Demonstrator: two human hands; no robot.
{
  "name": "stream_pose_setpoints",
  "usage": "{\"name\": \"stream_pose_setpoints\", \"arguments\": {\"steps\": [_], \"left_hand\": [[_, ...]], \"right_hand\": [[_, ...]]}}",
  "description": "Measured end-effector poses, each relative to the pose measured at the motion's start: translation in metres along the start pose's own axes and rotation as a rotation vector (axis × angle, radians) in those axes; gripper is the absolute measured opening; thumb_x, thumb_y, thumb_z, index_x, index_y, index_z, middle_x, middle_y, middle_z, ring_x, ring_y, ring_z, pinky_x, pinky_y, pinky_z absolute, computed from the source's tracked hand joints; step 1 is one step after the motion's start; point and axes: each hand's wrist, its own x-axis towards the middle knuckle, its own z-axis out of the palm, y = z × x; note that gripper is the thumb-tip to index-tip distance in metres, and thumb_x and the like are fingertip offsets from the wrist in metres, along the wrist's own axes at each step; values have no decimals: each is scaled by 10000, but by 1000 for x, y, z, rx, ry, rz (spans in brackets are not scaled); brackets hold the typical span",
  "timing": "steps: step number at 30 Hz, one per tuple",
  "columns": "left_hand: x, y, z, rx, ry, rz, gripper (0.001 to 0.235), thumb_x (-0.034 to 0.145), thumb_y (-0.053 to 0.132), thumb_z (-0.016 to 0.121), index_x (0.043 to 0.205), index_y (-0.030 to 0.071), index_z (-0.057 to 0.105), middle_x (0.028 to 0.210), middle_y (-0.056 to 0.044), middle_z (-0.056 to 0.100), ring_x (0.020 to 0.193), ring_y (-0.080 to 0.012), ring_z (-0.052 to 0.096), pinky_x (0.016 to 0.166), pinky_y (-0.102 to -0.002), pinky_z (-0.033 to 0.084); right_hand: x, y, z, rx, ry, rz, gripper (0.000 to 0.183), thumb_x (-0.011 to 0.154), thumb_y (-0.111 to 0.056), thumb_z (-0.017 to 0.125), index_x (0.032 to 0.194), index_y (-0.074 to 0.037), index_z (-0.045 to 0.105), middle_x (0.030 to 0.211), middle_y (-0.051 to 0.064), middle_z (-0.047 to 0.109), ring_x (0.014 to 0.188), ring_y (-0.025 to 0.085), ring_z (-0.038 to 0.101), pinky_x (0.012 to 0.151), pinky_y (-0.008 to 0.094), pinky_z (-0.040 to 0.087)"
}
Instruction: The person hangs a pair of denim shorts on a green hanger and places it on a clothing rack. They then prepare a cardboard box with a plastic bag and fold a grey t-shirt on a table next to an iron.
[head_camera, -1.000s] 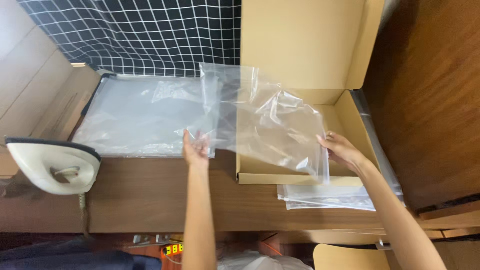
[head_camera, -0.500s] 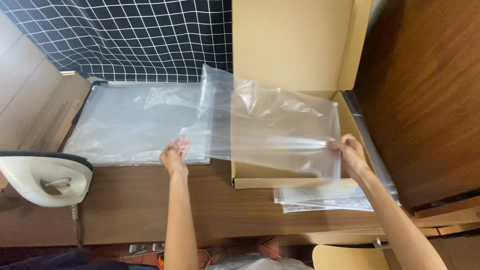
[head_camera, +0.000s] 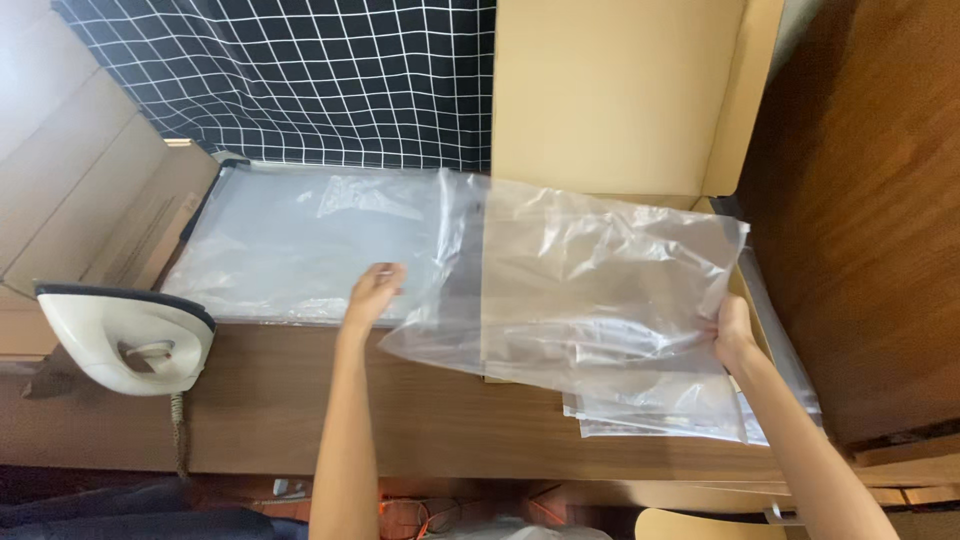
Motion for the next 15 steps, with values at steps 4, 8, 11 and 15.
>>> {"name": "stream_pose_setpoints", "arguments": {"steps": [4,8,11,15], "left_hand": [[-1,19,25,105,-293,-44,573,785,512,554,1039,0,589,1008,-230,597,922,-347,588,808,-452,459],[77,-67,81,-49,-60,52,141,716,252,638,783,138,688,659,-58,644,578,-142,629,547,-238,526],[50,-30,53,-43,48,434,126,821,70,572,901,-5,636,786,-224,590,711,-300,584,624,-372,482],[17,13,20,-264,-190,194,104,797,191,641,808,91,671,624,-54,606,509,-80,495,473,-184,450]], "right_hand": [[-71,-52,21,48,-45,-9,128,713,-279,426,715,-173,499,539,-12,325,326,81,310,265,154,157],[-181,-121,44,38,-42,-43,521,878,-533,378,1193,-120,415,1100,67,355,855,158,416,435,177,246],[-101,-70,-5,-103,94,-337,213,864,-317,578,828,-108,566,603,2,440,451,105,405,362,212,269],[-91,-75,-37,-193,104,-693,96,969,-186,554,948,-93,550,687,28,508,598,116,460,549,241,359]]}}
